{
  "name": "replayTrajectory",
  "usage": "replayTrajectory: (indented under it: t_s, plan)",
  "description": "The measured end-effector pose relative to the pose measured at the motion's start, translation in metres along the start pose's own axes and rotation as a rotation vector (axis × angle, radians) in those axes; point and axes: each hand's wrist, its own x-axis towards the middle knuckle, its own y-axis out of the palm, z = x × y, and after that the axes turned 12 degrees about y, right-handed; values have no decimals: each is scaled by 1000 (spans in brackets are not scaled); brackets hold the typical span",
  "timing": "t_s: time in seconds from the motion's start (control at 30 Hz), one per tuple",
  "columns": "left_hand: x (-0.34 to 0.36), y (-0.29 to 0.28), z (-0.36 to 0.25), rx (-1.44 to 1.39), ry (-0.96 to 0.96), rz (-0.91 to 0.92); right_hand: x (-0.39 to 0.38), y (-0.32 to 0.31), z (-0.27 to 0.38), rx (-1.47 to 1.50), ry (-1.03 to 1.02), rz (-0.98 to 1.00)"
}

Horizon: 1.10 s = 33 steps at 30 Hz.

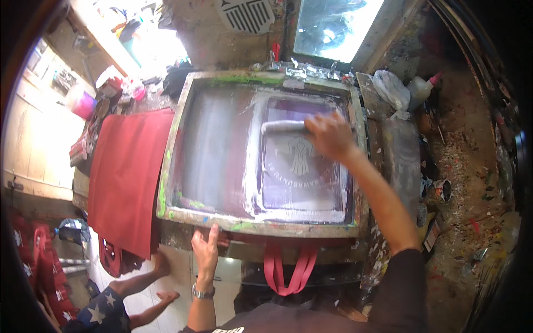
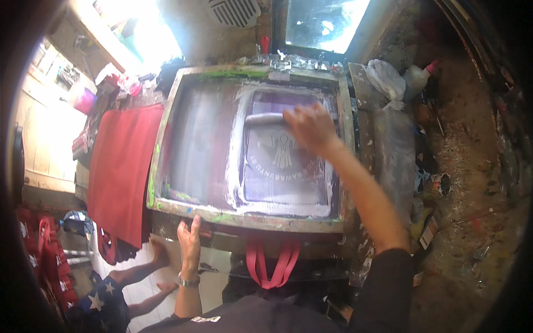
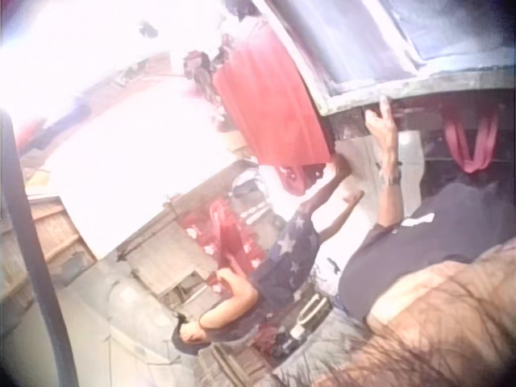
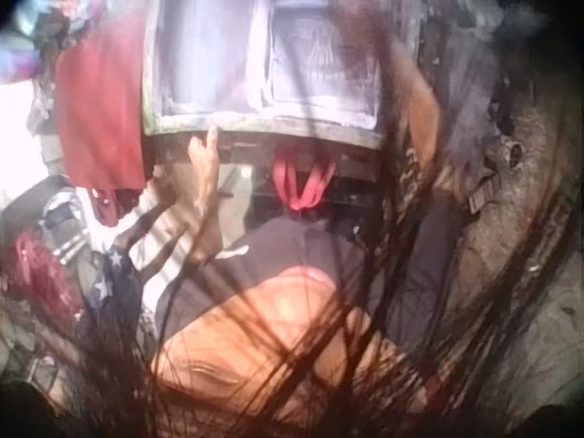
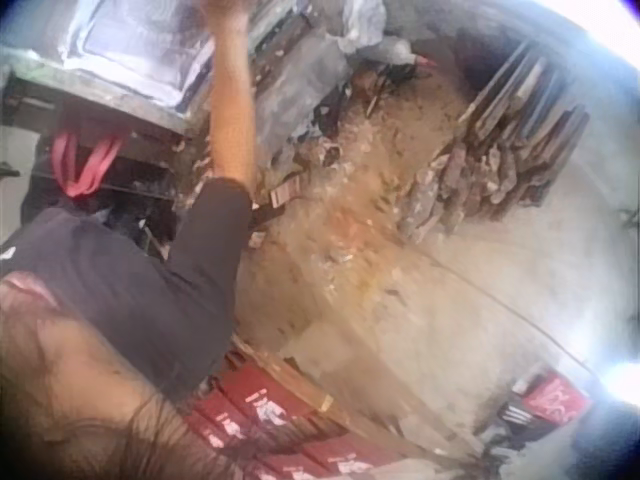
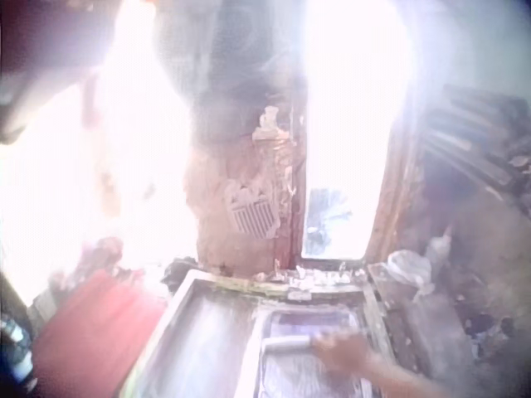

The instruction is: The person screen prints a white logo onto red tote bags using a squeegee and screen frame. They repeatedly place a bag on the table, pull ink across the screen, lift the frame, and stack the printed bag.

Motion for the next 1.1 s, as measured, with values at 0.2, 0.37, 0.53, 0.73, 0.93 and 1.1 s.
replayTrajectory:
  t_s: [0.2, 0.37, 0.53, 0.73, 0.93, 1.1]
  plan:
    - [1, -6, -7, -45, -145, -42, 113, 7, -14, 111, 181, 208]
    - [-3, -8, -6, -40, -253, -61, 39, -3, 18, 95, 241, 259]
    - [-4, -8, -12, -32, -247, -54, -60, -40, 61, 106, 97, 203]
    - [-1, -5, 2, -91, -110, -39, -144, -89, 110, 118, 91, 252]
    - [2, -11, 6, -229, 49, 4, -135, -127, 118, 132, 196, 124]
    - [4, -12, -68, -250, 277, -57, -130, -164, 129, 113, 305, -322]
